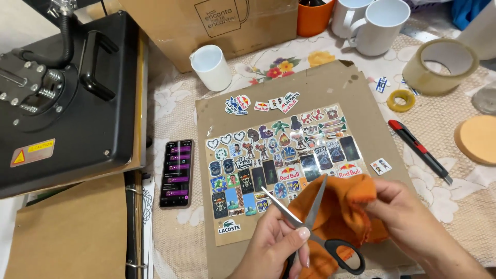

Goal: The person is preparing stickers by cutting them out from a sheet using a utility knife and scissors, and then wiping them clean with a cloth.

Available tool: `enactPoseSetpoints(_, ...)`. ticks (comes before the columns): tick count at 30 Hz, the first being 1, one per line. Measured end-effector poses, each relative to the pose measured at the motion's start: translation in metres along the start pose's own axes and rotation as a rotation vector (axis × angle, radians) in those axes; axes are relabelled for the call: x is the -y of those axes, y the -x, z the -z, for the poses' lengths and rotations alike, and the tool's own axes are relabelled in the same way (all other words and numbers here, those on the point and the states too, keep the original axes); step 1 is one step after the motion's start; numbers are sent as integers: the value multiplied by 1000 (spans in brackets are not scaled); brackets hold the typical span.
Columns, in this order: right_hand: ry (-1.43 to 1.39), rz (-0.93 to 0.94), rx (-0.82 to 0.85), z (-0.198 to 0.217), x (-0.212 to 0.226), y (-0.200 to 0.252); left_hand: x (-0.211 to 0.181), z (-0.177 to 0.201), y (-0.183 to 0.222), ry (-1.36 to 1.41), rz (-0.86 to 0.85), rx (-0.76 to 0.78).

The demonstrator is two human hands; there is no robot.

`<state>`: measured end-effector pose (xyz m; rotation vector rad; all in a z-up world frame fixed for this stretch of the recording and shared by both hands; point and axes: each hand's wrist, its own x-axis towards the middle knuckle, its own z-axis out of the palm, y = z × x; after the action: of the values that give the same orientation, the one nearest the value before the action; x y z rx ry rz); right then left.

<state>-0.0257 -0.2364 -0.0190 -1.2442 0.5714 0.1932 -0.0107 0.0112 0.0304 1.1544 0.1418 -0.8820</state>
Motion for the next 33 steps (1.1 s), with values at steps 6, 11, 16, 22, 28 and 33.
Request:
enactPoseSetpoints(6, 155, 60, 463, -25, 15, 18, 14, 2, -6, -59, -107, -4)
enactPoseSetpoints(11, 232, 22, 343, -45, 3, 8, 6, -8, -1, -302, -153, -86)
enactPoseSetpoints(16, 134, 238, 473, -59, 14, 20, 8, -1, -5, -440, -271, -72)
enactPoseSetpoints(22, 408, 572, 446, -30, 4, 19, 11, -6, 9, -701, -350, -63)
enactPoseSetpoints(28, 389, 646, 342, -15, 11, 28, 53, -20, 11, -1663, -255, -623)
enactPoseSetpoints(33, 438, 775, 245, -30, -1, 37, 25, -42, 18, -1724, -1142, -999)
